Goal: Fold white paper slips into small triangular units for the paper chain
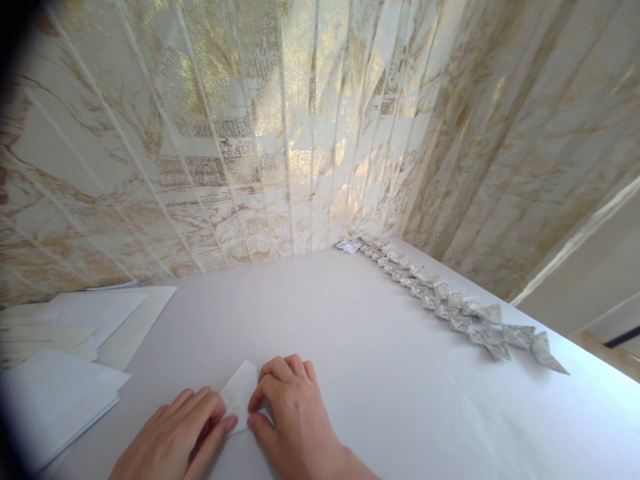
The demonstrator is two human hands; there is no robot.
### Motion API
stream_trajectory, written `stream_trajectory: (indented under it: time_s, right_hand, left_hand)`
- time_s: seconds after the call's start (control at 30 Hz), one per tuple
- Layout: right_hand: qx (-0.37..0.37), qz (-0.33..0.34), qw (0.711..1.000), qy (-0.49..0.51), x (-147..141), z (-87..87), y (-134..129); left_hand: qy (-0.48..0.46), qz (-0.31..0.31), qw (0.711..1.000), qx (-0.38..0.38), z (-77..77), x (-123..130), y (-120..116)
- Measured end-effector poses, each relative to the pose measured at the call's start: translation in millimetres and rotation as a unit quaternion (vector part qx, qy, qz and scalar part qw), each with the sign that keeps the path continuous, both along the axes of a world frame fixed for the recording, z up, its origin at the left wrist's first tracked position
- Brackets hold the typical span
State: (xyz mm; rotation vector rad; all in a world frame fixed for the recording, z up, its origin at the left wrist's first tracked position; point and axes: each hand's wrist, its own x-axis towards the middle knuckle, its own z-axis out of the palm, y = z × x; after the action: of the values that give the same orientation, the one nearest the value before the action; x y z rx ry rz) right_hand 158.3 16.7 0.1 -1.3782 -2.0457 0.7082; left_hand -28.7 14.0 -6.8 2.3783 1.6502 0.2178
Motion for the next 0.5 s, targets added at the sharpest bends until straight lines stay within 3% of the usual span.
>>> stream_trajectory:
  time_s: [0.23,0.5]
  right_hand:
    - [0.016,0.015,1.0,-0.019,-1.1,-0.6,0.0]
    - [0.071,0.088,0.993,-0.018,8.2,-3.1,-0.2]
  left_hand:
    - [0.022,-0.024,0.998,0.057,-4.7,0.9,-1.0]
    - [0.026,-0.005,0.995,0.099,-6.9,10.8,-4.8]
